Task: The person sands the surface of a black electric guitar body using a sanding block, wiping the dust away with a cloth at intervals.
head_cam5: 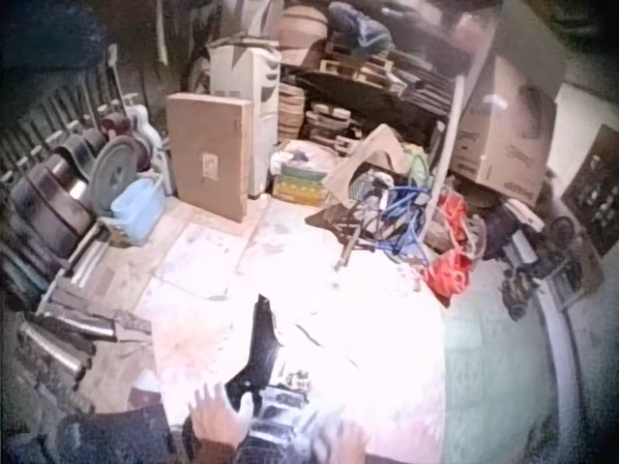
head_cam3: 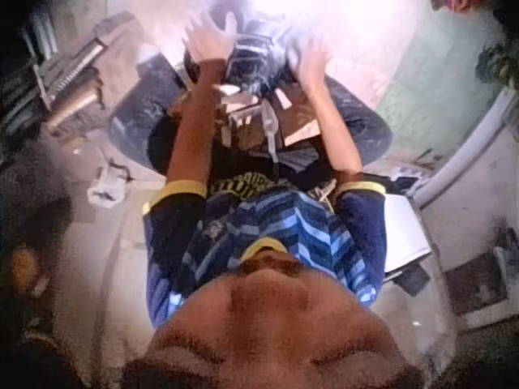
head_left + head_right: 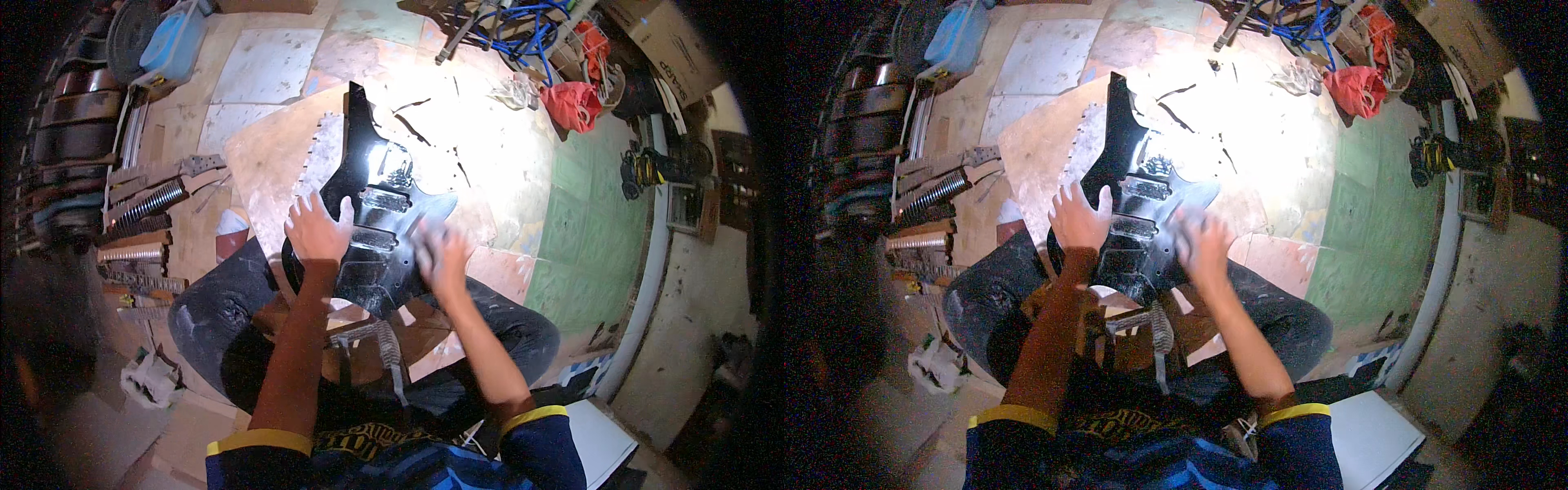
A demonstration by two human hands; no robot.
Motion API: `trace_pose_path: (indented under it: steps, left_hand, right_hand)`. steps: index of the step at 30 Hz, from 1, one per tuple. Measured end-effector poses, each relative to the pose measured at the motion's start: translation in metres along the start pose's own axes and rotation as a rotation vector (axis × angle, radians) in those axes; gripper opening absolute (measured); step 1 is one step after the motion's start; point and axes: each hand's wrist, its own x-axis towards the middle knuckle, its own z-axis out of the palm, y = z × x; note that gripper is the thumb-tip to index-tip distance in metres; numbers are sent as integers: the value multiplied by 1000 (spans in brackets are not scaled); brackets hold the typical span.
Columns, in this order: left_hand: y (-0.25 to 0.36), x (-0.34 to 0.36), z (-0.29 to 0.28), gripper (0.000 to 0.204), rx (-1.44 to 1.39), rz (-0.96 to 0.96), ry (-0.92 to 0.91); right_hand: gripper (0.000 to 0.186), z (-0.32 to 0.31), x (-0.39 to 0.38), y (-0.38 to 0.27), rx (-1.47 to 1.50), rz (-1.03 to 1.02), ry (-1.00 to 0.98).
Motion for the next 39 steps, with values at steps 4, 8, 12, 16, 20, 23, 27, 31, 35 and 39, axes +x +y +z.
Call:
trace_pose_path:
  steps: [4,8,12,16,20,23,27,31,35,39]
  left_hand:
    - [9,-2,0,69,-53,-7,-42]
    - [9,0,4,69,2,8,-37]
    - [8,3,1,71,-28,-18,-120]
    - [7,3,3,74,-3,-13,-96]
    - [10,6,1,75,-5,10,-129]
    - [8,6,2,77,-52,-19,-191]
    - [6,5,2,73,-56,27,-101]
    - [8,1,1,71,-33,22,-43]
    - [9,1,9,69,-60,51,-47]
    - [6,3,-1,67,-23,43,-10]
  right_hand:
    - [40,-12,53,3,27,272,109]
    - [46,18,-31,-15,-16,84,-26]
    - [43,1,24,-30,14,82,15]
    - [44,-2,25,-28,36,66,59]
    - [44,-1,-2,-20,29,-93,61]
    - [42,0,54,-44,25,-61,71]
    - [45,-8,9,-24,29,-85,7]
    - [49,-4,6,-16,35,-100,-52]
    - [55,-4,53,-39,86,-50,-78]
    - [50,-10,-11,-15,119,-41,-98]
